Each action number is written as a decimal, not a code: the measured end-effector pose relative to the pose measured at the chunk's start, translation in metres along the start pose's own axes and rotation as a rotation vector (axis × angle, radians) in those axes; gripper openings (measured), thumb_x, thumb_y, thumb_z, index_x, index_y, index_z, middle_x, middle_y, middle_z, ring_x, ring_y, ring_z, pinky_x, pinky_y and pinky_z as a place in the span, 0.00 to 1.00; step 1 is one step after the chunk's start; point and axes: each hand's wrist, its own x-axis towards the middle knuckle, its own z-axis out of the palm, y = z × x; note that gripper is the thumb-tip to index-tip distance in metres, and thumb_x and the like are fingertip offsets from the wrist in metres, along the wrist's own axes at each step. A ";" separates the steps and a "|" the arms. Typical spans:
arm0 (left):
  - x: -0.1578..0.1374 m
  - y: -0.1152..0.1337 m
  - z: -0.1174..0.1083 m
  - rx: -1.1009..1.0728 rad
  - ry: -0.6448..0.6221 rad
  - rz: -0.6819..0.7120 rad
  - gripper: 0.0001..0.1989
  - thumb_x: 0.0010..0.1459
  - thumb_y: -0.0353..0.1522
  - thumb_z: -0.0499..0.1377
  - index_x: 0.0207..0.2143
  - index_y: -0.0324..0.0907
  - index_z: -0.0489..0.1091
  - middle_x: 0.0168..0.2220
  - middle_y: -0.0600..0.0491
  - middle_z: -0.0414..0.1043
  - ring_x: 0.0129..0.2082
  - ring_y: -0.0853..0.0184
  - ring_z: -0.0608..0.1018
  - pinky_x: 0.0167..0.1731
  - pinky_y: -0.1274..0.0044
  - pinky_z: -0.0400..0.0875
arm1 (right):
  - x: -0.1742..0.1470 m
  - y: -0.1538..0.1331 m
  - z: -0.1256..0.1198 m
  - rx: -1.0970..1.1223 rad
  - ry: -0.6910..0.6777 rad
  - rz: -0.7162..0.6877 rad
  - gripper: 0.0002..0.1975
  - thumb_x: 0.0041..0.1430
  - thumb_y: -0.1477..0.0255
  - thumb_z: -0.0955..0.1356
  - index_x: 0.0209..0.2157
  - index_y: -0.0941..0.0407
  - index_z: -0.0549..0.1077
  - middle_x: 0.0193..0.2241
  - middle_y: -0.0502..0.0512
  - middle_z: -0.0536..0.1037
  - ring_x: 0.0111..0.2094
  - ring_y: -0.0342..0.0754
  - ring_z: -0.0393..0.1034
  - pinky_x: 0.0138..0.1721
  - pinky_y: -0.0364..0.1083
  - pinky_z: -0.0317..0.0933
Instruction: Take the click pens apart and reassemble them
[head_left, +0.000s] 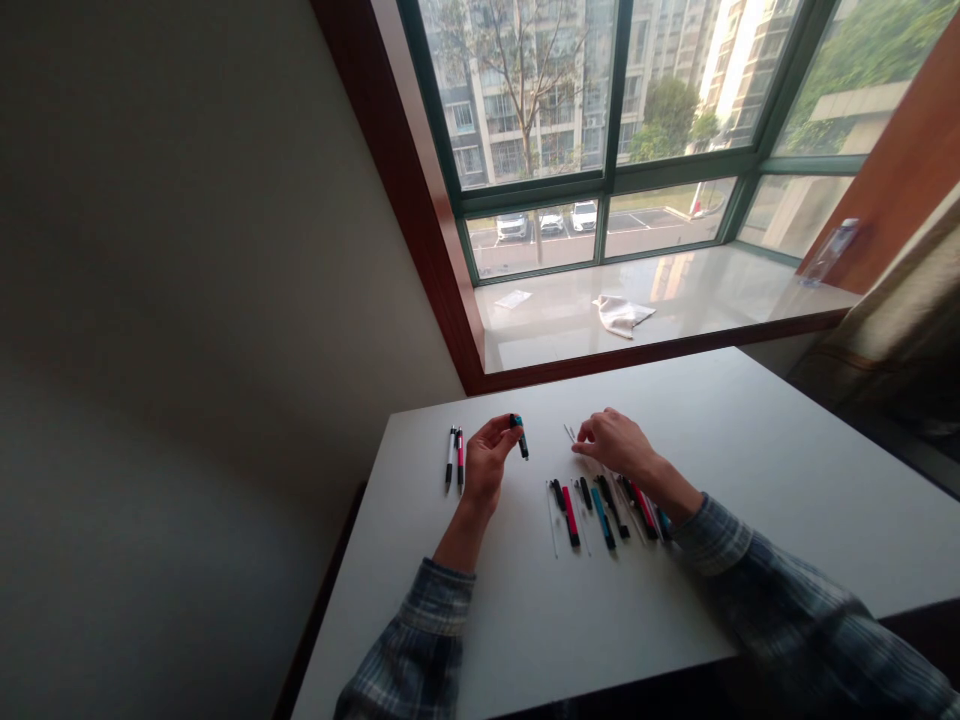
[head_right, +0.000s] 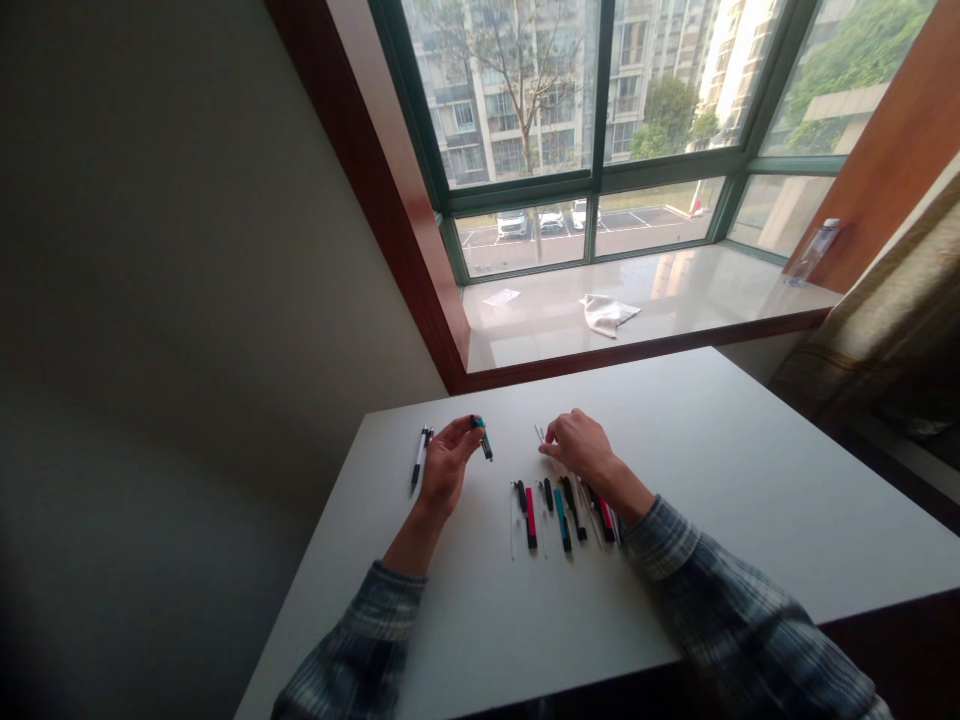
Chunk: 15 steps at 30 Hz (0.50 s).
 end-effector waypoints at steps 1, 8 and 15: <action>0.001 0.000 0.000 -0.003 0.008 0.001 0.18 0.48 0.37 0.74 0.41 0.41 0.81 0.40 0.48 0.82 0.40 0.63 0.80 0.45 0.70 0.74 | -0.001 -0.003 0.003 -0.011 -0.032 0.000 0.05 0.57 0.66 0.76 0.29 0.52 0.83 0.28 0.59 0.82 0.36 0.55 0.74 0.34 0.48 0.65; 0.001 0.000 0.000 0.081 0.038 0.016 0.18 0.50 0.36 0.73 0.42 0.40 0.80 0.40 0.48 0.81 0.40 0.63 0.80 0.44 0.70 0.74 | -0.002 -0.022 0.009 0.006 -0.078 -0.080 0.06 0.60 0.77 0.71 0.30 0.56 0.81 0.33 0.62 0.82 0.38 0.57 0.74 0.43 0.51 0.65; -0.003 -0.001 -0.001 0.335 -0.002 0.103 0.15 0.54 0.38 0.70 0.43 0.42 0.81 0.41 0.46 0.82 0.42 0.58 0.80 0.44 0.66 0.74 | 0.004 -0.021 -0.005 0.520 0.080 -0.005 0.10 0.67 0.67 0.66 0.44 0.54 0.77 0.34 0.56 0.81 0.35 0.51 0.75 0.38 0.49 0.68</action>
